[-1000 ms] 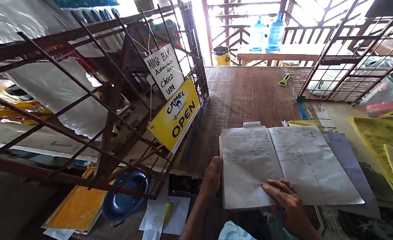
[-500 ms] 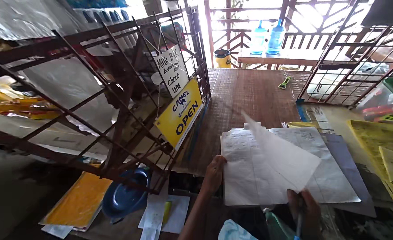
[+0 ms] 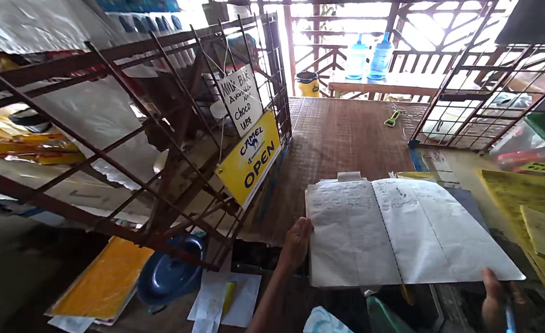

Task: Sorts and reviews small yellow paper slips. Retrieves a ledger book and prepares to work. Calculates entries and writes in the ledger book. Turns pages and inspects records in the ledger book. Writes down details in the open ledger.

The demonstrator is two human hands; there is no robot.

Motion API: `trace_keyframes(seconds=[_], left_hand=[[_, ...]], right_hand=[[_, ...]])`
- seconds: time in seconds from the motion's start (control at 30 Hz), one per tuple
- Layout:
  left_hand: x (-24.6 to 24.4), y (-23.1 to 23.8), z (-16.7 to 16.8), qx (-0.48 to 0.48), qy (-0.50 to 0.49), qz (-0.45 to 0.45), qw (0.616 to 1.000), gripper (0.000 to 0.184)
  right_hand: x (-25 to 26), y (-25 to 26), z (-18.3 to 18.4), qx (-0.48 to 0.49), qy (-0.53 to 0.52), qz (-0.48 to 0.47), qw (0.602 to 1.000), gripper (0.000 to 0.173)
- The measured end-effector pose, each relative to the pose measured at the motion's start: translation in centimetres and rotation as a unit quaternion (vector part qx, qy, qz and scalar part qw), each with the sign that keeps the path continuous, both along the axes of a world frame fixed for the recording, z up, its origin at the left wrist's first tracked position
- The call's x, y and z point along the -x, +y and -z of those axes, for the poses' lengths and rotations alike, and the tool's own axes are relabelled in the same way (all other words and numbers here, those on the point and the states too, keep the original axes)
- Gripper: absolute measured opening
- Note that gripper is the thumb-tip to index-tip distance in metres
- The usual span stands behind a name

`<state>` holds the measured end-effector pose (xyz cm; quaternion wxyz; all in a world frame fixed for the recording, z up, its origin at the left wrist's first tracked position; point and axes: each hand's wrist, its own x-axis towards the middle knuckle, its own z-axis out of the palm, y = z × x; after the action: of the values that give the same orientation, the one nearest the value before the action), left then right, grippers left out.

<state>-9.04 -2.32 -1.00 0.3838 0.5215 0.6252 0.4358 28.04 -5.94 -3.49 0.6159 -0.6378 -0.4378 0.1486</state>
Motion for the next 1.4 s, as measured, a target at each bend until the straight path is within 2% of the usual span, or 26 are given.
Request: trace_keyframes(seconds=[0.1, 0.2, 0.47, 0.73, 1.4], left_hand=[[0.1, 0.0, 0.1, 0.003, 0.000, 0.001, 1.000, 0.036], [0.1, -0.1, 0.3, -0.002, 0.000, -0.003, 1.000, 0.037], [0.0, -0.1, 0.3, -0.003, 0.004, -0.005, 1.000, 0.036], [0.0, -0.1, 0.2, -0.002, 0.006, -0.008, 1.000, 0.034], [-0.1, -0.2, 0.2, -0.003, 0.007, -0.015, 1.000, 0.030]], right_hand=[[-1.5, 0.9, 0.0, 0.004, 0.045, 0.007, 0.999, 0.027], [-2.9, 1.2, 0.7, 0.000, 0.076, -0.013, 0.997, 0.034], [-3.4, 1.5, 1.3, -0.024, 0.152, -0.029, 0.988, 0.012], [-3.3, 1.5, 1.0, -0.032, 0.179, -0.052, 0.982, 0.020], [-3.6, 1.9, 1.5, -0.059, 0.210, -0.085, 0.972, 0.026]])
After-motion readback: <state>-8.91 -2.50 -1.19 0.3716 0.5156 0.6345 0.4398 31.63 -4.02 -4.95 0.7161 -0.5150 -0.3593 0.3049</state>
